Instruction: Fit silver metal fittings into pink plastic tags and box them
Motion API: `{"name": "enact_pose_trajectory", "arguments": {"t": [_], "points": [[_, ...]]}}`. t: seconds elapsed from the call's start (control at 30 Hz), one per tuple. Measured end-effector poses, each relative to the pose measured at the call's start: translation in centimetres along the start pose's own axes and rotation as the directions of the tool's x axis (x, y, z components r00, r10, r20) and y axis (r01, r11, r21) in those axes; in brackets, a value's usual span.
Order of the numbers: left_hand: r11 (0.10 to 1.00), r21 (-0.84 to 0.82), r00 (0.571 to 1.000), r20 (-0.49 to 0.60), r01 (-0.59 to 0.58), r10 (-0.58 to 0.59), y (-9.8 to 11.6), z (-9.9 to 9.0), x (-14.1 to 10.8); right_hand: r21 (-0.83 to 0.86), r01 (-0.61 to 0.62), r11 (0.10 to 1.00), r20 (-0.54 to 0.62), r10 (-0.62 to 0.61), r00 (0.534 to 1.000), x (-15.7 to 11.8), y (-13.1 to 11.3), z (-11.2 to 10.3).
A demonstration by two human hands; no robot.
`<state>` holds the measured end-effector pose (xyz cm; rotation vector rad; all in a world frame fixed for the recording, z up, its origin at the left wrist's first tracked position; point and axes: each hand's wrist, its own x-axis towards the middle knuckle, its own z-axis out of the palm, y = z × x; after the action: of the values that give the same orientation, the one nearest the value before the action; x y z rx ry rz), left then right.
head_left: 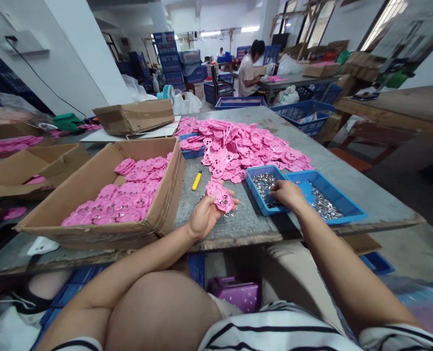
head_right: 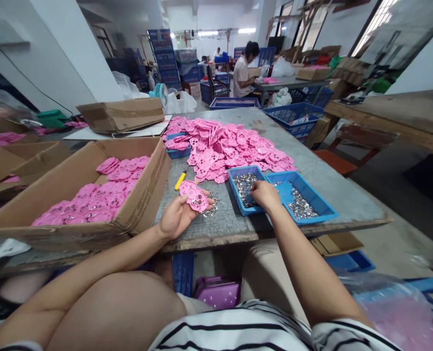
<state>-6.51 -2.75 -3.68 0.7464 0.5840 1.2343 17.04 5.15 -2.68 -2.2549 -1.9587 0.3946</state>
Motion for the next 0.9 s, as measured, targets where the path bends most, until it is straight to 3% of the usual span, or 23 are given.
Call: {"name": "enact_pose_trajectory", "arguments": {"t": [0.37,0.57,0.67,0.73,0.8,0.9], "points": [[1.000,0.027,1.000,-0.024,0.010,-0.009,0.2,0.4,-0.2,0.131,-0.076,0.988,-0.155,0.096,0.983,-0.1,1.6,0.2],[0.999,0.036,1.000,-0.001,0.006,-0.006,0.2,0.1,-0.2,0.179,-0.110,0.978,-0.166,0.140,0.976,-0.4,1.7,0.0],[0.999,0.047,1.000,-0.017,0.004,-0.003,0.2,0.2,-0.1,0.304,-0.070,0.950,-0.216,0.140,0.966,-0.7,1.6,-0.1],[0.998,0.068,0.999,-0.040,0.001,0.002,0.1,0.2,-0.1,0.479,0.011,0.878,-0.273,0.137,0.952,-1.0,1.3,0.1],[0.994,0.112,0.997,-0.074,0.018,-0.010,0.0,0.2,0.0,0.669,0.126,0.732,-0.295,0.107,0.949,-1.6,0.4,0.6],[0.982,0.175,0.991,-0.126,0.077,-0.055,-0.2,0.2,0.2,0.839,0.237,0.491,-0.231,-0.074,0.970,-3.2,-2.0,1.7]]}}
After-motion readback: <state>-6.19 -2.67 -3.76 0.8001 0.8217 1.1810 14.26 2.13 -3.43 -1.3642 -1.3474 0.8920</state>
